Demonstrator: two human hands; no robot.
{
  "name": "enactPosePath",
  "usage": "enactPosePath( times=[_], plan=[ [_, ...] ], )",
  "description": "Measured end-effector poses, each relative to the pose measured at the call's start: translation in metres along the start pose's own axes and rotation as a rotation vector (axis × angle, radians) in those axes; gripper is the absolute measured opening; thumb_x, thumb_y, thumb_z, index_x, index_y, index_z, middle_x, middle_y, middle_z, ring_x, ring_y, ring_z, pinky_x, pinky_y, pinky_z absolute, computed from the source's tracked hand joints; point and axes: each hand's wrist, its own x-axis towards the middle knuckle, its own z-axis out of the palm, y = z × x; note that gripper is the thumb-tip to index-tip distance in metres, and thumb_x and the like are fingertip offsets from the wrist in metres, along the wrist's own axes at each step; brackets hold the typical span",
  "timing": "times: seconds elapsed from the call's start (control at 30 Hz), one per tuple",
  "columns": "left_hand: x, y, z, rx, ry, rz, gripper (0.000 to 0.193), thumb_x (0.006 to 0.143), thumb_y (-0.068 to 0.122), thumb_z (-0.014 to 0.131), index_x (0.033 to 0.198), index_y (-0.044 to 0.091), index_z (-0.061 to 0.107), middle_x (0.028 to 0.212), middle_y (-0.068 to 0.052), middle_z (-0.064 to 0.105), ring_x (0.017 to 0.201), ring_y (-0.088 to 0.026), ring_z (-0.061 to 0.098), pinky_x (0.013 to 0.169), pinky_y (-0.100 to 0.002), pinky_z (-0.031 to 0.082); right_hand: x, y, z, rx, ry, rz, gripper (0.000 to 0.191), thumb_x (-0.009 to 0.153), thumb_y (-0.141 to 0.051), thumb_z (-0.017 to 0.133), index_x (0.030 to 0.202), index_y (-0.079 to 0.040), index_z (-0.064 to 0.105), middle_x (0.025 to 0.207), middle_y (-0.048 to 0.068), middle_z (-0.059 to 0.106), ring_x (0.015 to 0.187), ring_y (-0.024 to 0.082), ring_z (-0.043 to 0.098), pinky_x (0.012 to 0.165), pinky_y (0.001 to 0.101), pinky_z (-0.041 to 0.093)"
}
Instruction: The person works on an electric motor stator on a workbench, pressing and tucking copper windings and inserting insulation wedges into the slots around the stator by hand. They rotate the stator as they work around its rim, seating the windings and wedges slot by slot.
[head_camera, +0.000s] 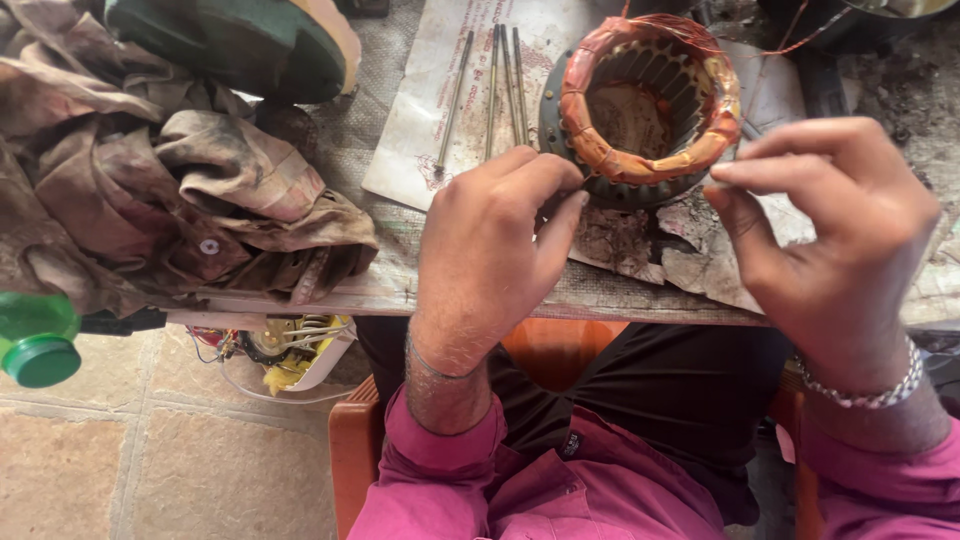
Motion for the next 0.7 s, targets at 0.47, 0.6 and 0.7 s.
enactPosePath(
  times=[0.47,0.6,0.7],
  plan=[
    [0.005,-0.014,0.004,-0.082,-0.088,0.058,0.010,0.087,0.009,0.073,0.089,0.003,0.064,0.087,-0.012,0.069,0.085,-0.035,0.069,0.075,-0.046,0.052,0.004,-0.040,0.012,-0.107,-0.018,-0.131,0.032,0.089,0.004,0.087,0.118,-0.002,0.076,0.092,0.011,0.068,0.076,0.025,0.066,0.068,0.0354,0.052],
    [0.006,-0.017,0.007,-0.035,-0.148,0.064,0.005,0.088,0.008,0.067,0.092,0.005,0.067,0.085,-0.014,0.067,0.083,-0.037,0.068,0.075,-0.048,0.052,0.007,-0.034,0.017,-0.133,-0.007,-0.242,0.034,0.086,0.008,0.084,0.118,-0.004,0.077,0.090,0.009,0.066,0.078,0.026,0.065,0.066,0.0340,0.050],
    [0.006,-0.018,0.007,-0.024,-0.160,0.114,0.004,0.090,0.008,0.065,0.090,0.004,0.064,0.084,-0.012,0.065,0.082,-0.038,0.067,0.072,-0.049,0.051,0.005,-0.030,0.021,-0.149,-0.026,-0.262,0.037,0.086,0.007,0.083,0.121,-0.005,0.078,0.092,0.007,0.066,0.080,0.025,0.064,0.067,0.0341,0.051]
  ],
)
